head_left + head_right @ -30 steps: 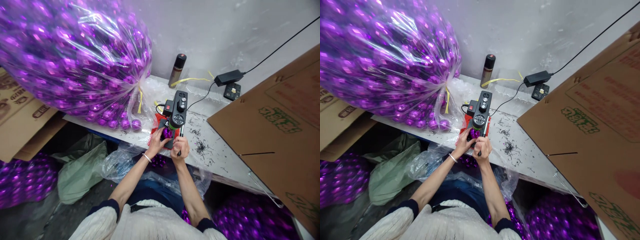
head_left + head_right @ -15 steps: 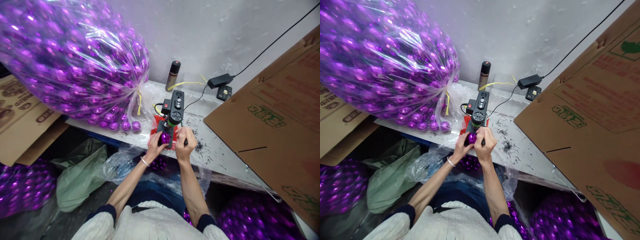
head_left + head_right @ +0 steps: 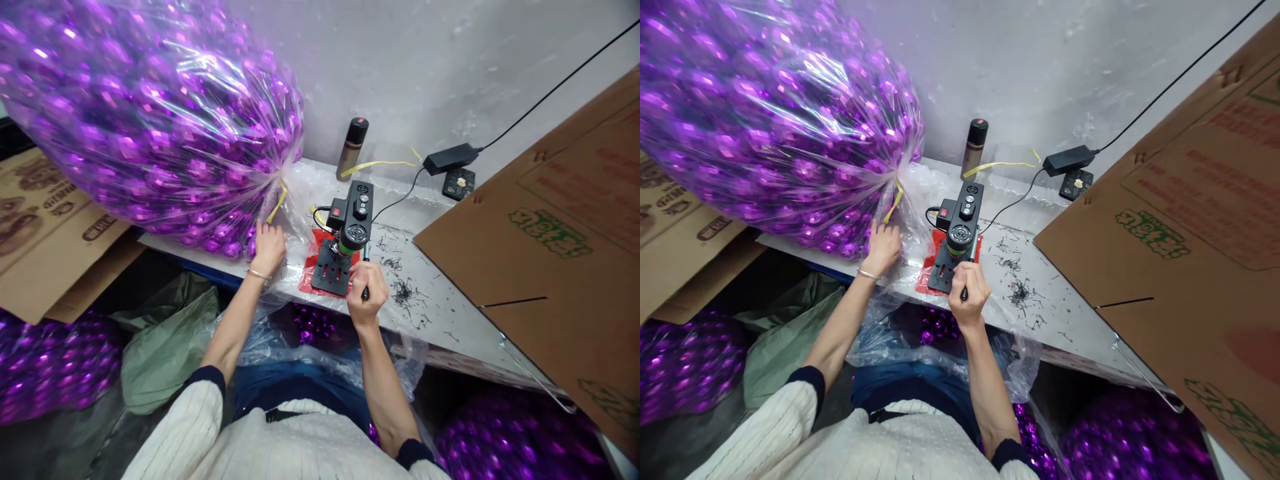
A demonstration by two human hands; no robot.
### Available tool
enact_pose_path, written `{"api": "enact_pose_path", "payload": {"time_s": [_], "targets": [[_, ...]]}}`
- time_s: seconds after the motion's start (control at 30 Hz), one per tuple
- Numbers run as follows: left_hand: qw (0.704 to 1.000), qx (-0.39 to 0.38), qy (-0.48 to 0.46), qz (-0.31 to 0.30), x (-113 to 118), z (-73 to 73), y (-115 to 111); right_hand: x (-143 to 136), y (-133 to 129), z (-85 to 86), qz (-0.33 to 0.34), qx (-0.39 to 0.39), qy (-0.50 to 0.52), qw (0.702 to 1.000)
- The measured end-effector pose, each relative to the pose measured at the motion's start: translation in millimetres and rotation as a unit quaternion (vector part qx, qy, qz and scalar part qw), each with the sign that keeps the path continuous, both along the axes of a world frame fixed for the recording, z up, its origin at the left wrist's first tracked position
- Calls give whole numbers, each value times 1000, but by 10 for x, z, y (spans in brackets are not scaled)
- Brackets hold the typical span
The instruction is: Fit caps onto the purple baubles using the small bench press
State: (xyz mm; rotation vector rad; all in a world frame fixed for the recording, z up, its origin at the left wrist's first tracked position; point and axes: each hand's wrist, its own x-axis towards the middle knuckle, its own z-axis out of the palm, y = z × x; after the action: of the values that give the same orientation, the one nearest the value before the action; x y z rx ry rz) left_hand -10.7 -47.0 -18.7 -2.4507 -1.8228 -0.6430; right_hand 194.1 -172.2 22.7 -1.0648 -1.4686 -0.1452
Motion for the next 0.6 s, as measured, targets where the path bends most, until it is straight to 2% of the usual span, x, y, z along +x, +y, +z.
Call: {"api": "enact_pose_path", "payload": {"time_s": [0.07,0.23,0.33,0.47,0.6], "targets": [[999,-6,43,-3,-117,89,94,-2,1,-17,3,0,4,1000],[996,62,27,-51,-205,224,-30,-16,9,-50,-4,7,16,1000],[997,28,48,-45,-226,287,47,-18,10,-54,-7,1,18,1000],[981,-109,147,-69,-263,227,205,-4,11,-58,-9,1,7,1000],[980,-103,166,-45,-245,99,159,6,17,-65,-4,7,0,1000]]}}
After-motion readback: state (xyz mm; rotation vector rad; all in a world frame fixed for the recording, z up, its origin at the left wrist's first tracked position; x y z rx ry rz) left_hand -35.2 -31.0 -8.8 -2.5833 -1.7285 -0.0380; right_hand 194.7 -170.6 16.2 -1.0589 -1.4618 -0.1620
